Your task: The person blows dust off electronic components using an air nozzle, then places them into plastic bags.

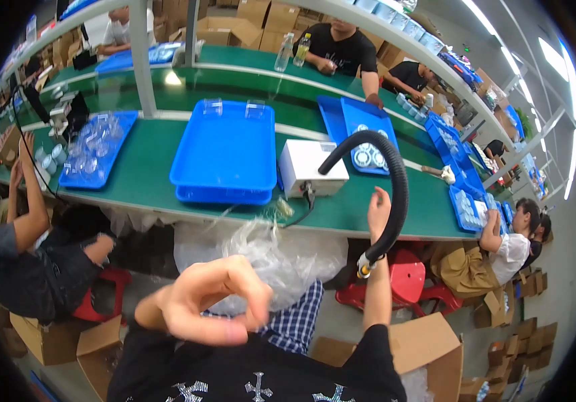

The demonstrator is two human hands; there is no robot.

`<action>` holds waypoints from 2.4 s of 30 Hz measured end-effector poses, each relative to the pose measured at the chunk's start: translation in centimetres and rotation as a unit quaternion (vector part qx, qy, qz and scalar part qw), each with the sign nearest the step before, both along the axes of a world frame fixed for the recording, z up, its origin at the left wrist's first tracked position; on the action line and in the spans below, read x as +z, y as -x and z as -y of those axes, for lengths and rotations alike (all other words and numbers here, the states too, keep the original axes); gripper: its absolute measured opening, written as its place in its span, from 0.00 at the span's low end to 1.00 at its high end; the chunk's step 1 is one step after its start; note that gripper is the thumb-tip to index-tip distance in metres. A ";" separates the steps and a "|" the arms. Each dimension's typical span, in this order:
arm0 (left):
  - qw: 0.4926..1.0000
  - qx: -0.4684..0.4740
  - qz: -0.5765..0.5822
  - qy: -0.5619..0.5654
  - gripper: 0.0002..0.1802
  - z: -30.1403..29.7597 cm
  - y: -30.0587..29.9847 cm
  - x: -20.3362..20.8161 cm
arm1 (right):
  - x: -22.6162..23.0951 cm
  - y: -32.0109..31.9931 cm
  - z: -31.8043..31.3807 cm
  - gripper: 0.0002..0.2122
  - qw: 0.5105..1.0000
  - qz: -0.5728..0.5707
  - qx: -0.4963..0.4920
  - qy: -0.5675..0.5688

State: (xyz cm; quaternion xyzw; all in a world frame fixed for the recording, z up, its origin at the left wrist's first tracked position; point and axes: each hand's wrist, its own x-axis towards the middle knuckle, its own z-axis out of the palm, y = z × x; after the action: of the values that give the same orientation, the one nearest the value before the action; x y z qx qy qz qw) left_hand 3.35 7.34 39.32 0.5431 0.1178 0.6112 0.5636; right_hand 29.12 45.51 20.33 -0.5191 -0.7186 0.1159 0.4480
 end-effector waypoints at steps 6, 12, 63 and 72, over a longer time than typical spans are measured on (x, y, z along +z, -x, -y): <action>0.928 0.187 -0.011 0.321 0.09 3.7 0.1 -13.4 | 1.9 3.2 -5.7 0.08 0.993 0.036 0.027 -0.107; 0.857 0.291 0.064 0.420 0.07 5.3 -0.5 -16.4 | 0.2 3.5 -6.9 0.08 0.972 0.125 0.047 -0.192; 0.897 0.096 -0.110 0.417 0.24 0.9 -2.7 -21.6 | 0.0 -5.2 14.4 0.24 0.992 -0.106 -0.018 -0.062; 0.852 0.114 -0.116 0.497 0.21 5.8 -4.3 -23.4 | -7.0 -0.4 24.6 0.21 0.912 -0.402 -0.022 0.076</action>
State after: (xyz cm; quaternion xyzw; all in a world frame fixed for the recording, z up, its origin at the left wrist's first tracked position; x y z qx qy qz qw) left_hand 7.66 1.56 15.90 0.2399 0.5317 0.4636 0.6670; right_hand 29.49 20.87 13.36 -0.4768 -0.4550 0.3589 0.6609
